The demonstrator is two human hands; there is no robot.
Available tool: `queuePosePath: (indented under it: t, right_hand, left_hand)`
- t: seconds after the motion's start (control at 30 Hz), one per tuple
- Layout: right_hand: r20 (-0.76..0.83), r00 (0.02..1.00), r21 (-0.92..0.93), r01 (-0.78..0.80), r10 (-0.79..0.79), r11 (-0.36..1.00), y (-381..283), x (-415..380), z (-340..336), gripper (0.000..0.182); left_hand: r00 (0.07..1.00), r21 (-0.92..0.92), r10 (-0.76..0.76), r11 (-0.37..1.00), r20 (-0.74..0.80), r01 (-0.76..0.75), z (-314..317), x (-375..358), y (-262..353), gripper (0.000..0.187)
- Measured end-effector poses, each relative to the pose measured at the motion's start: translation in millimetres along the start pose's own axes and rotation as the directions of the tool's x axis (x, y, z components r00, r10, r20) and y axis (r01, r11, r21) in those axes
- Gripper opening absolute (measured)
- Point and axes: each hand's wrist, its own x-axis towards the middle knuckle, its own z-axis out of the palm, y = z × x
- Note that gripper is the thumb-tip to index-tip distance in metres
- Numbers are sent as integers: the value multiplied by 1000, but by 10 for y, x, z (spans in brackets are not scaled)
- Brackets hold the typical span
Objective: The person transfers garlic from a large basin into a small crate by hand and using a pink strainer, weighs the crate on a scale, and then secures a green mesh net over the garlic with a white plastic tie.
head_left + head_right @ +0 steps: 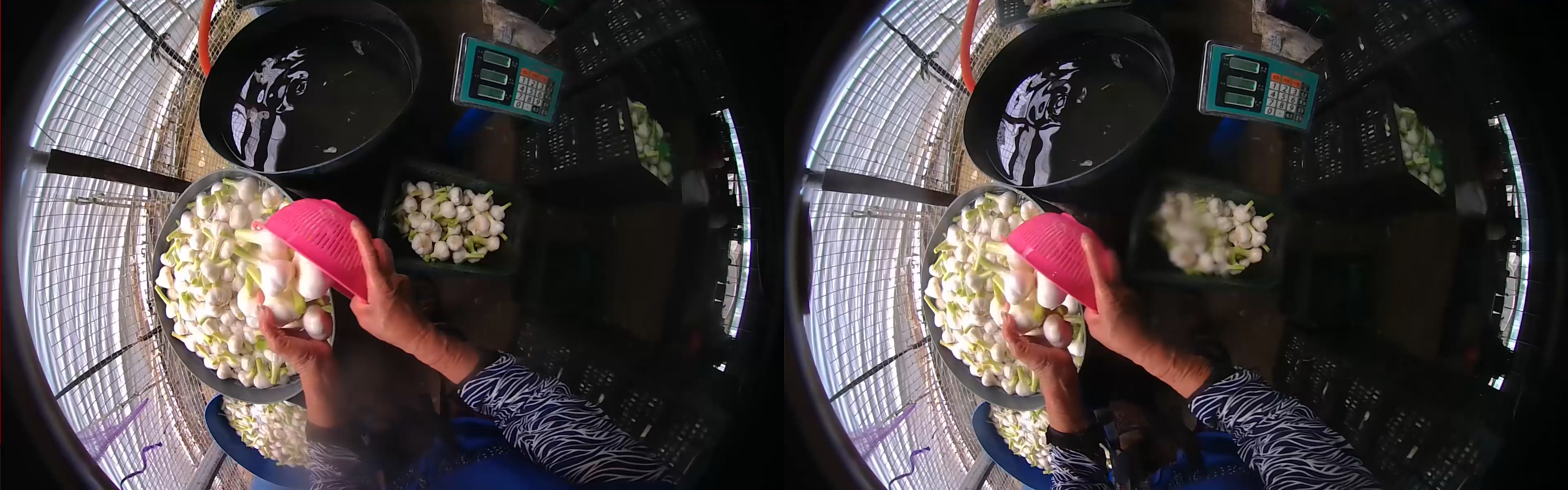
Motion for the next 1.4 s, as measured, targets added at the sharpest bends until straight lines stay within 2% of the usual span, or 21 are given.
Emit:
queuePosePath:
  t: [0.03,0.1,0.2,0.3,0.33,0.43,0.57,0.63,0.77,0.83,0.9,0.93,0.97,1.03,1.1,1.17,1.23,1.27,1.33,1.37,1.4]
  right_hand:
    - [46,986,-66,-155,158,986,27,-33,-258,89]
    - [-72,995,-25,-68,66,997,212,-34,-701,82]
    - [-187,982,-217,-31,-11,976,781,-137,-1289,82]
    - [-220,971,-497,-192,92,846,1197,-219,-1747,85]
    - [-233,966,-546,-225,112,807,1418,-275,-1832,84]
    - [-273,954,-657,-276,120,701,2160,-428,-1990,83]
    - [-345,926,-730,-367,152,576,2419,-493,-2129,89]
    - [-371,921,-740,-370,118,561,2412,-451,-2189,89]
    - [-387,903,-719,-421,184,552,2277,-341,-2210,87]
    - [-377,925,-711,-257,-46,654,2070,-234,-2147,84]
    - [-378,926,-610,-247,-3,753,1787,-100,-1972,82]
    - [-382,922,-485,-252,57,837,1633,-38,-1863,81]
    - [-357,933,-484,-230,49,844,1484,18,-1749,81]
    - [-254,958,-465,2,-135,885,1181,203,-1320,79]
    - [-120,979,-356,114,-166,928,826,352,-725,78]
    - [21,975,-235,222,-223,946,421,440,-236,77]
    - [160,950,-242,302,-269,922,72,578,322,75]
    - [211,927,-286,363,-311,887,-34,664,575,74]
    - [301,906,-425,405,-296,809,-51,803,1061,74]
    - [367,924,-680,346,-109,647,-72,814,1284,78]
    - [414,910,-748,355,-23,560,57,834,1508,83]
  left_hand:
    - [1000,-8,-13,1000,-15,13,232,-150,-109,54]
    - [969,-35,-148,987,196,158,417,-343,-430,54]
    - [977,33,-158,987,145,155,592,-516,-1320,58]
    - [896,151,-423,902,133,404,605,-577,-2228,68]
    - [845,289,-533,805,-33,519,687,-607,-2252,72]
    - [928,740,-364,604,-74,296,566,-603,-2320,76]
    - [990,554,-86,832,114,8,280,-563,-1714,70]
    - [992,594,71,795,101,-117,5,-463,-1294,67]
    - [899,866,426,405,103,-291,-993,-108,-547,65]
    - [803,987,584,10,124,-160,-1695,83,-230,69]
    - [736,995,675,98,-48,-25,-2351,220,-45,73]
    - [701,962,664,117,-261,248,-2478,263,79,74]
    - [584,878,685,182,-436,442,-2597,331,117,73]
    - [441,658,491,609,-751,443,-2811,463,235,64]
    - [604,533,381,842,-700,85,-3674,683,54,53]
    - [615,389,221,909,-757,152,-3572,714,201,46]
    - [532,444,253,856,-808,267,-3603,752,279,41]
    - [604,525,267,797,-751,300,-3700,734,293,40]
    - [587,723,429,493,-686,485,-4051,802,148,44]
    - [518,651,427,647,-741,397,-4057,845,78,45]
    - [557,599,325,678,-764,426,-3992,821,131,45]
